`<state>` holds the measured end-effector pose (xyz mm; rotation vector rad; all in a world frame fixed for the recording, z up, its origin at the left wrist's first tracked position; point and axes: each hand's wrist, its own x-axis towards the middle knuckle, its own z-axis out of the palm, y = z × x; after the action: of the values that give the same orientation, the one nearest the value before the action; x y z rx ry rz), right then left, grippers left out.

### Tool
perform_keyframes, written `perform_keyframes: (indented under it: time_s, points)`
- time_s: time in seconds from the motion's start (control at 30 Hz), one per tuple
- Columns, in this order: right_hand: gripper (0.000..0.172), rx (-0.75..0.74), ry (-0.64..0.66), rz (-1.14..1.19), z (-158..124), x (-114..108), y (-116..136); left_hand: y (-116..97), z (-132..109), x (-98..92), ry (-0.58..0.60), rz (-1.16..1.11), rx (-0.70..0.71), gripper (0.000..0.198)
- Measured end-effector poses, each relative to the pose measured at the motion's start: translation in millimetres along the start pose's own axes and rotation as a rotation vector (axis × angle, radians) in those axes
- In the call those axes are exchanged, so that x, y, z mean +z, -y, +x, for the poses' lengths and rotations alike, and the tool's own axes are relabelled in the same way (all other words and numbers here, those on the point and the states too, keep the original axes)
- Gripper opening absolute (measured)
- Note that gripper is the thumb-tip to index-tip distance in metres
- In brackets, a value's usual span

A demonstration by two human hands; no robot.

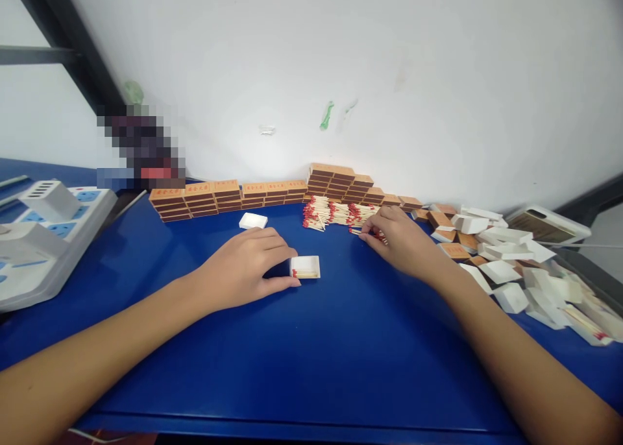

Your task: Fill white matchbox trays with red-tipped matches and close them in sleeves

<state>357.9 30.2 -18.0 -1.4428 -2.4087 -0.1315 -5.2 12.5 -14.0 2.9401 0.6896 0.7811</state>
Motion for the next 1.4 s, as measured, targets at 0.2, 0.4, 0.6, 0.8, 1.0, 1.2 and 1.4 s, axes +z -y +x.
perform_keyframes:
  time_s: [0.2, 0.4, 0.6, 0.8, 1.0, 1.2, 1.4]
  points:
    - [0.017, 0.018, 0.0, 0.023, 1.7, 1.8, 0.2, -0.9, 0.6, -0.8, 0.002, 0.002, 0.003, 0.032]
    - [0.016, 0.02, 0.0, 0.031, 1.9, 1.9, -2.0, -2.1, 1.2, -1.7, -0.006, -0.007, 0.012, 0.03]
    - [0.019, 0.012, 0.012, 0.031, 2.2, 5.6, -6.4, -1.2, -0.3, -0.7, -0.005, 0.006, 0.021, 0.033]
    - [0.02, -0.009, -0.028, 0.039, 4.2, 1.6, 8.4, -2.2, 0.2, -1.4, 0.002, 0.013, 0.009, 0.031]
    - [0.011, -0.101, -0.112, 0.212, -2.8, -13.5, 74.5, -2.3, 1.0, 0.0, -0.011, 0.028, 0.016, 0.032]
    - [0.014, -0.262, -0.104, 0.131, -5.8, -9.8, 119.4, -4.8, 2.6, 0.9, -0.013, 0.008, 0.027, 0.031]
    - [0.022, -0.294, -0.089, -0.073, -5.0, 4.8, 119.8, -4.9, 3.4, 2.3, -0.009, 0.012, 0.022, 0.03]
